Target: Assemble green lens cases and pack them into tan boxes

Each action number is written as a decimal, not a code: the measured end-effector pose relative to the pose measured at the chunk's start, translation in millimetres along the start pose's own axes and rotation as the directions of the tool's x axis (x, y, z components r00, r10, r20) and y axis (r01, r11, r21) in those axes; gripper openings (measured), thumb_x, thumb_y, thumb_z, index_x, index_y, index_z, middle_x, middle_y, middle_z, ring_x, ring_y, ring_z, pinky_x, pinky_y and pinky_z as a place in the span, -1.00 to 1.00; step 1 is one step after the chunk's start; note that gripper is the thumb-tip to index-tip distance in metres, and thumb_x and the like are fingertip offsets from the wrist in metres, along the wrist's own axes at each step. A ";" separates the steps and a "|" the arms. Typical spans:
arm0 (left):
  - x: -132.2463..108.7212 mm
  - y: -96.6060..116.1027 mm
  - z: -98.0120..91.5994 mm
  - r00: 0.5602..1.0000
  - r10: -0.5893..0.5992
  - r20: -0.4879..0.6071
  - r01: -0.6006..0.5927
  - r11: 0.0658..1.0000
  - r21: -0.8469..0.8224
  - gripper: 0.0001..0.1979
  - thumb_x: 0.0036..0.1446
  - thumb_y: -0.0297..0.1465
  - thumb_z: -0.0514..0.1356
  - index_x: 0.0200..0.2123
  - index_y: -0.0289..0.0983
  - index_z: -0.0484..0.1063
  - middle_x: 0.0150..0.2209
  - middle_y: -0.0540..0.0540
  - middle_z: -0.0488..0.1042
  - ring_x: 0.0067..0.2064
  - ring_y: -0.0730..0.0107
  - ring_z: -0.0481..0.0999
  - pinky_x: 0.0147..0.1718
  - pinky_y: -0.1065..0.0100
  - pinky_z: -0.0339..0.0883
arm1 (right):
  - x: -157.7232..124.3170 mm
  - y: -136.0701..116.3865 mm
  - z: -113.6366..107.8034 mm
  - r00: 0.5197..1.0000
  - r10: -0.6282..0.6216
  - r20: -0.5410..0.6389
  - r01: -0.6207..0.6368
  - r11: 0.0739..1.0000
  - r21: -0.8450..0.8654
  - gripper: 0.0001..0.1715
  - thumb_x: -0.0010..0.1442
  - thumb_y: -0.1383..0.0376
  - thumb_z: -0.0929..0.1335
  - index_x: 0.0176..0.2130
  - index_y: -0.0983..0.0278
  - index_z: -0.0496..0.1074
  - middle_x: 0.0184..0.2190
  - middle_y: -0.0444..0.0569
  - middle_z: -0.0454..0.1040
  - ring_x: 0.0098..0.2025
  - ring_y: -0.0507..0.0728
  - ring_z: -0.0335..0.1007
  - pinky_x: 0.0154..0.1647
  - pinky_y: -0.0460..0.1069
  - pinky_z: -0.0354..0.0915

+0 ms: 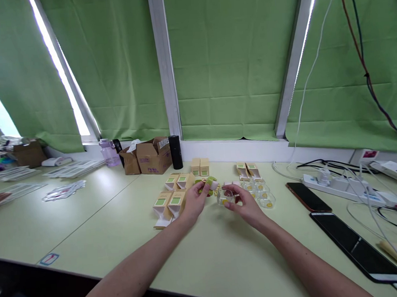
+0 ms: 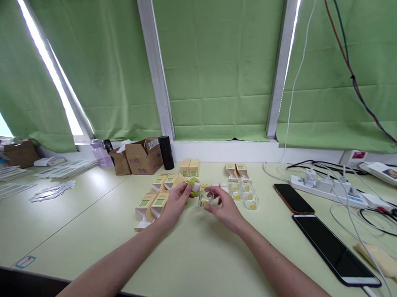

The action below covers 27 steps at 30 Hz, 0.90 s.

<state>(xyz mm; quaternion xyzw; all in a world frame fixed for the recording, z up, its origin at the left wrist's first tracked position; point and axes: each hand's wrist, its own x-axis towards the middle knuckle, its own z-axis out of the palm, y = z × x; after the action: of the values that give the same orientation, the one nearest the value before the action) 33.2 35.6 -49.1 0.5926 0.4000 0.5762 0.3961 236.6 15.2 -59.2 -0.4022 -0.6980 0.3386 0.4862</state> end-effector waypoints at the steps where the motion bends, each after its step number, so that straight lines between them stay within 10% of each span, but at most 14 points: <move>1: 0.2 0.0 0.0 1.000 -0.005 -0.002 0.005 1.000 -0.006 -0.47 0.14 0.10 0.30 -0.25 -0.30 0.59 -0.31 -0.08 0.58 -0.29 0.32 0.50 -0.25 0.36 0.35 | 0.4 -0.4 1.1 0.999 0.022 0.026 -0.027 0.982 0.189 -0.43 0.13 0.07 0.45 0.11 0.18 0.47 0.03 0.09 0.56 0.03 0.29 0.49 -0.02 0.16 0.42; 5: 1.3 -0.4 -0.2 0.999 -0.025 -0.027 0.025 1.000 -0.010 -0.45 0.12 0.13 0.30 -0.27 -0.30 0.58 -0.37 -0.05 0.55 -0.34 0.36 0.47 -0.30 0.37 0.32 | -1.2 -0.8 7.8 0.989 0.100 0.106 -0.144 0.782 0.607 -0.40 0.21 -0.08 0.39 0.10 0.21 0.47 -0.03 0.13 0.60 0.00 0.32 0.58 0.01 0.25 0.46; 15: -0.6 2.1 0.0 0.998 -0.052 -0.024 0.051 0.998 -0.029 -0.43 0.10 0.15 0.30 -0.27 -0.30 0.58 -0.34 -0.07 0.55 -0.33 0.37 0.47 -0.29 0.38 0.33 | -5.2 -7.3 14.9 0.982 0.145 0.122 -0.181 0.524 0.832 -0.43 0.13 0.13 0.49 0.11 0.22 0.49 -0.28 0.01 0.64 -0.09 0.35 0.65 0.18 0.38 0.39; 27: -2.1 3.3 1.0 1.000 -0.019 0.005 0.019 1.000 -0.024 -0.46 0.10 0.12 0.32 -0.31 -0.30 0.58 -0.33 -0.09 0.57 -0.30 0.33 0.48 -0.26 0.37 0.34 | -2.7 8.0 20.9 0.974 0.212 -0.085 -0.124 0.803 0.583 -0.20 -0.17 0.11 0.66 0.04 0.14 0.47 -0.17 -0.10 0.41 -0.31 0.06 0.42 -0.46 -0.06 0.45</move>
<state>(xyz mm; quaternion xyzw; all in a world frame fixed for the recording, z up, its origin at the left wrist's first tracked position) 34.2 32.5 -46.8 0.5854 0.3977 0.5759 0.4093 219.2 14.7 -73.3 -0.3212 -0.4877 0.5443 0.6023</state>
